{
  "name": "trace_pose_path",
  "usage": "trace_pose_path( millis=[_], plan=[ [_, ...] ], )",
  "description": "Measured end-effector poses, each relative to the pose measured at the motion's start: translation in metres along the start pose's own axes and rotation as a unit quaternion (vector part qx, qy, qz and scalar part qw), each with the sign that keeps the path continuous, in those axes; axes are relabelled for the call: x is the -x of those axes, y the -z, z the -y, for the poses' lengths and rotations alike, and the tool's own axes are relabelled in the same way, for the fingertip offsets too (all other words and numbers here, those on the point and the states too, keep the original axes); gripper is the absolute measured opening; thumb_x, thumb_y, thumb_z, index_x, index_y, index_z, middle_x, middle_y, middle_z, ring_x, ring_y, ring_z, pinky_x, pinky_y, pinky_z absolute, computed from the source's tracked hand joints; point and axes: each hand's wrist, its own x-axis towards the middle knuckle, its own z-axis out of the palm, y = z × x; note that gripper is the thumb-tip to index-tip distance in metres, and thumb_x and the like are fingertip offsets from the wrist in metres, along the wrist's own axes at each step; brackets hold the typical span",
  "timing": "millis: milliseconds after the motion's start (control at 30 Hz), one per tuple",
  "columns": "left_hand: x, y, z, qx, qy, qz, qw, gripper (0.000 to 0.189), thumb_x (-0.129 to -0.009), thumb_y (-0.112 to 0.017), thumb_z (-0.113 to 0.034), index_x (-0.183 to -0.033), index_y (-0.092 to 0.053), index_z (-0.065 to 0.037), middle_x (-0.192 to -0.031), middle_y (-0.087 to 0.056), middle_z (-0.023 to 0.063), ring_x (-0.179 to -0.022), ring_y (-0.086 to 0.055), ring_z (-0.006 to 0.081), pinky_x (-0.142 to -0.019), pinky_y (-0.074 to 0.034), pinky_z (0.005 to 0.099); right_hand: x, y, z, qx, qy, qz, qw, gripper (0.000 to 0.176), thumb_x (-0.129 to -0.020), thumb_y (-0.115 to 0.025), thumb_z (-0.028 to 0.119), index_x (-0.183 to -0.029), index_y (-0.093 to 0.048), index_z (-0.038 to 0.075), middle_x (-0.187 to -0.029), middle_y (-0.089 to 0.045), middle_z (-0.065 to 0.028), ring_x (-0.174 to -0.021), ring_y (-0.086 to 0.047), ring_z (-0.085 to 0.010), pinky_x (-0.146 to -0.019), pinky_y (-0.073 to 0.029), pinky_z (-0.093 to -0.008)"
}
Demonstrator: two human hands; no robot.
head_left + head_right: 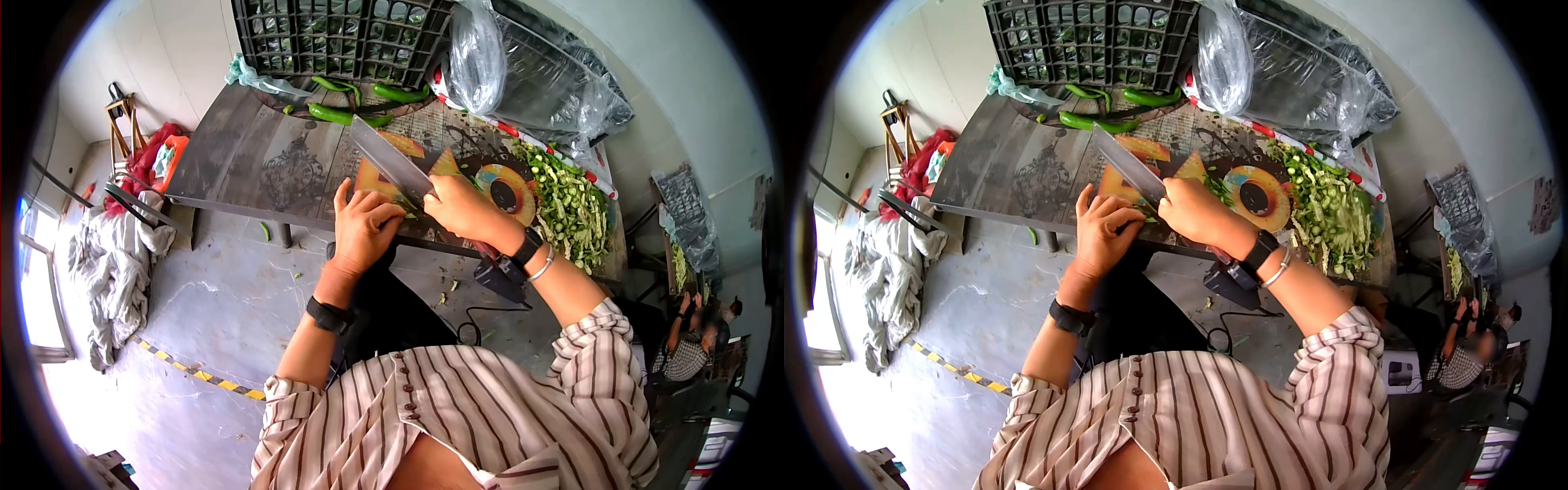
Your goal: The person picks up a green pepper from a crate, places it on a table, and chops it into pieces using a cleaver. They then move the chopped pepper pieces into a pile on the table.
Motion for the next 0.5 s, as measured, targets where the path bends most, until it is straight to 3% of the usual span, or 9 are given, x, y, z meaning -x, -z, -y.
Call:
trace_pose_path(
  millis=[200,500],
  plan=[
    [-0.002,-0.004,-0.003,0.018,-0.001,-0.04,0.999,0.01,-0.072,-0.073,-0.013,-0.08,-0.069,-0.017,-0.081,-0.061,-0.005,-0.089,-0.059,0.0154,-0.11,-0.023,0.0491,0.019,0.011,0.011,0.042,0.046,0.017,0.998,0.023,-0.084,-0.053,0.013,-0.083,-0.056,-0.01,-0.073,-0.058,-0.0309,-0.073,-0.059,-0.0473,-0.066,-0.049,-0.0492],
    [-0.001,0.001,-0.003,-0.007,0.0,-0.024,1.0,0.011,-0.07,-0.076,-0.015,-0.079,-0.07,-0.015,-0.084,-0.063,-0.0036,-0.091,-0.058,0.0166,-0.109,-0.026,0.0454,0.015,0.009,0.012,0.053,0.059,0.064,0.995,0.02,-0.083,-0.053,0.01,-0.082,-0.057,-0.01,-0.075,-0.059,-0.032,-0.075,-0.06,-0.0472,-0.069,-0.049,-0.0496]
  ],
)
